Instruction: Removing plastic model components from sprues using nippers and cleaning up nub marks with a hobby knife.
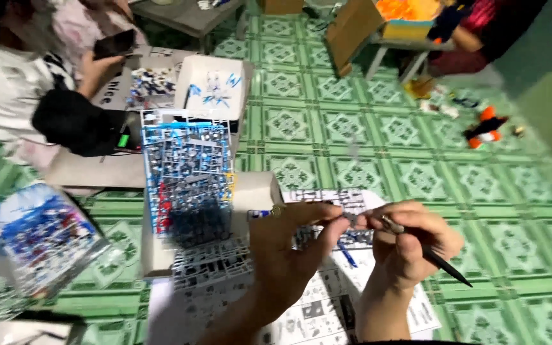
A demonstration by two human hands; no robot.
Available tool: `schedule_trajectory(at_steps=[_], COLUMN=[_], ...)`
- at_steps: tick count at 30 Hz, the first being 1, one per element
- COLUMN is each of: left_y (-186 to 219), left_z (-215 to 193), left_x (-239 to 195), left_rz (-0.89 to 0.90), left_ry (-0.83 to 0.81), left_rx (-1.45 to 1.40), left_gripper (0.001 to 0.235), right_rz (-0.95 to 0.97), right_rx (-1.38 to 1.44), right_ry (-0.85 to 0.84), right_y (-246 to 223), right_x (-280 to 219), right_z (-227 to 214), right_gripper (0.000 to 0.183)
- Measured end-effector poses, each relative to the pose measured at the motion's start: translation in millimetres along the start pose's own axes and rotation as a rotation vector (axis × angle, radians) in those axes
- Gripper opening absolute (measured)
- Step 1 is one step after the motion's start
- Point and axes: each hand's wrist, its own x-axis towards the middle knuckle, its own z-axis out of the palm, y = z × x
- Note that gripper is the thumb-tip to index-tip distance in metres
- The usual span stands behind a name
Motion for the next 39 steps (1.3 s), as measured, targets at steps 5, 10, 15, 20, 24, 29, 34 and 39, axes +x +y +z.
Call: schedule_trajectory(at_steps=[5,10,15,20,24,29,34,39], left_y=[7.2,2.4,-0.2,2.4,-3.2,-2.9,-4.7,-1.2], left_z=[-8.4,-13.3,-13.4,-12.8,-8.5,-8.0,-7.7,-8.2], left_x=[8.3,11.1,10.4,10.7,5.0,1.8,1.2,-0.7], left_rz=[-0.047,-0.137,-0.157,-0.217,-0.221,-0.234,-0.214,-0.176], left_ry=[0.007,-0.081,-0.130,-0.151,-0.129,-0.125,-0.147,-0.151], left_rx=[-0.044,-0.135,-0.233,-0.223,-0.402,-0.428,-0.416,-0.314], left_gripper=[0.019,0.022,0.019,0.019,0.017,0.019,0.019,0.019], right_rz=[-0.041,-0.039,-0.019,0.005,0.079,0.064,0.079,0.169], right_rx=[0.034,0.129,0.224,0.048,-0.012,-0.003,-0.046,-0.239], right_ry=[-0.130,-0.231,-0.213,-0.024,0.110,0.057,0.101,0.231], right_y=[11.2,18.3,17.4,8.2,0.4,3.9,-4.2,-18.4], right_x=[4.5,2.3,-1.4,-8.4,-12.1,-5.0,-5.7,-9.2], right_z=[-11.7,-16.6,-8.3,10.2,22.7,8.7,23.3,53.5], right_gripper=[0.023,0.023,0.022,0.027,0.030,0.027,0.029,0.033])
